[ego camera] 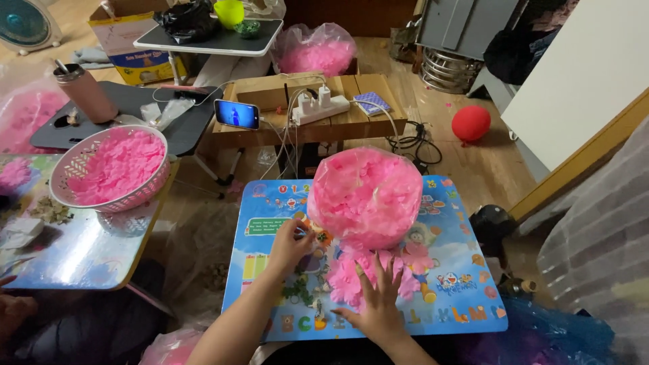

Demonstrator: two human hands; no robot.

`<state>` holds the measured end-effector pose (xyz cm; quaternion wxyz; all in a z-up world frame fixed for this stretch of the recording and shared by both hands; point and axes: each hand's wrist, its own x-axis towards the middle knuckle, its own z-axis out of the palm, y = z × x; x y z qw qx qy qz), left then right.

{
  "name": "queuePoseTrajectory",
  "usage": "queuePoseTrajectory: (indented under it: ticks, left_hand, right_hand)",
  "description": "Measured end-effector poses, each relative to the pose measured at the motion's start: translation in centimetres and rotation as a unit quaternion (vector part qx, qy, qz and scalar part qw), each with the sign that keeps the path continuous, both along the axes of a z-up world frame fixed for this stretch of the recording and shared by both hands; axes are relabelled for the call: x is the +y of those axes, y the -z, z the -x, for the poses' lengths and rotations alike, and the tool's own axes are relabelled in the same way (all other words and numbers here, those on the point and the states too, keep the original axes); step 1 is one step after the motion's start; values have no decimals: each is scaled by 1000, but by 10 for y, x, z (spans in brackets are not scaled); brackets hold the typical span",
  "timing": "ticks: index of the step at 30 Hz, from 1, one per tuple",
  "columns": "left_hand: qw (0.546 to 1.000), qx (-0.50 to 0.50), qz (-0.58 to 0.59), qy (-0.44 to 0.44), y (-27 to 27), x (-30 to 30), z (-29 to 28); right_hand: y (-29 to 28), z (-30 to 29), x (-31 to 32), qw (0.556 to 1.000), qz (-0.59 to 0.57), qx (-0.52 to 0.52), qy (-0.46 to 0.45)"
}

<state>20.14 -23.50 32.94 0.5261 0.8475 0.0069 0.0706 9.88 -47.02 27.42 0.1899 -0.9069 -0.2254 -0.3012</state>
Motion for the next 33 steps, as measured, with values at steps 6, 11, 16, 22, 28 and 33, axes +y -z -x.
queuePoseTrajectory:
  ticks: [6,11,16,22,28,33]
  left_hand:
    - [998,26,57,-14,11,1,0]
    - [996,27,75,-28,-5,-3,8]
    - [996,18,81,-12,5,1,5]
    - [983,-170,-70,-9,36,12,-7]
    - [962,-261,-81,0,47,20,-10]
    - [970,-235,-64,-20,36,18,-5]
  right_hand:
    - [5,0,-1,998,-55,16,10]
    - [2,0,-1,998,-67,14,12]
    - [5,-2,-5,997,-80,18,9]
    - [-39,10,-59,988,-146,-4,-40]
    - [-96,4,-279,960,-4,-183,211]
    - [20,23,-438,935,-32,33,351]
